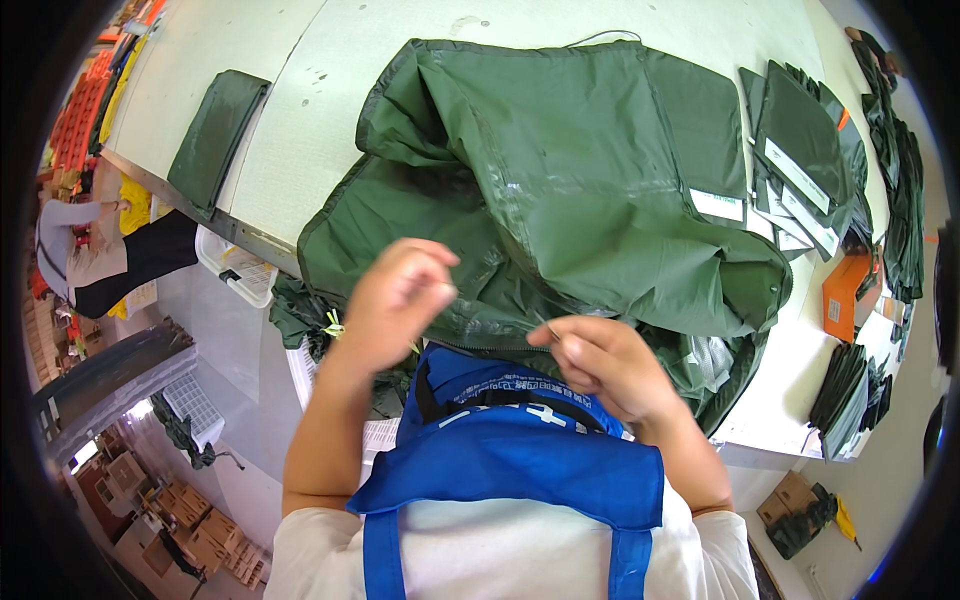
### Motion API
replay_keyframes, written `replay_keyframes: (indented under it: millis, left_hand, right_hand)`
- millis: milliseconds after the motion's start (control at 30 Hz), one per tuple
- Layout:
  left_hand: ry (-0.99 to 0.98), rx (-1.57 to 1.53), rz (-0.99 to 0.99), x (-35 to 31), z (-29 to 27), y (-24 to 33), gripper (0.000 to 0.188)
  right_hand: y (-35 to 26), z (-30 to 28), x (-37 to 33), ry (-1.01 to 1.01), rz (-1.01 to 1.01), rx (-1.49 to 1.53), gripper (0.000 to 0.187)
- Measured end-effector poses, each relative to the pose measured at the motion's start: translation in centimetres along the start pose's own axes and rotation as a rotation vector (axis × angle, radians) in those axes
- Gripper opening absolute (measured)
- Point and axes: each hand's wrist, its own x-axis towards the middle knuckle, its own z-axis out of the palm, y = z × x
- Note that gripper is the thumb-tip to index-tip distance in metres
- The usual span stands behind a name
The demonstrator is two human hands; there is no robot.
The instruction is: The person folds a green jacket on a white table, aligns edges, and uses a small blade to trim loose threads. The jacket is then placed into a matching green pouch and set aside with other folded items.
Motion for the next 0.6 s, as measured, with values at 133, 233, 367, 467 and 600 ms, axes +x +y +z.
replay_keyframes:
  millis: [133,233,367,467,600]
  left_hand:
    - [0.416,0.017,-0.097,-1.2,-11.6,-3.7,0.017]
    - [0.672,0.167,-0.276,-5.9,-22.9,-9.7,0.017]
    - [0.725,0.223,-0.631,-19.1,-28.7,-21.2,0.02]
    - [0.121,1.049,-0.96,-35.8,-26.7,-29.4,0.026]
    - [-0.748,0.637,-1.255,-40.1,-10.4,-28.0,0.063]
  right_hand:
    - [-4.9,-3.8,-3.5,0.121,-0.451,-0.249,0.049]
    - [-9.6,-8.2,-2.4,0.579,-0.799,-0.22,0.034]
    - [-13.2,-16.4,-0.4,0.763,-0.548,-0.526,0.029]
    - [-12.7,-19.7,2.9,0.753,-0.364,-0.542,0.029]
    - [-11.3,-22.4,7.4,0.837,-0.259,-0.781,0.034]
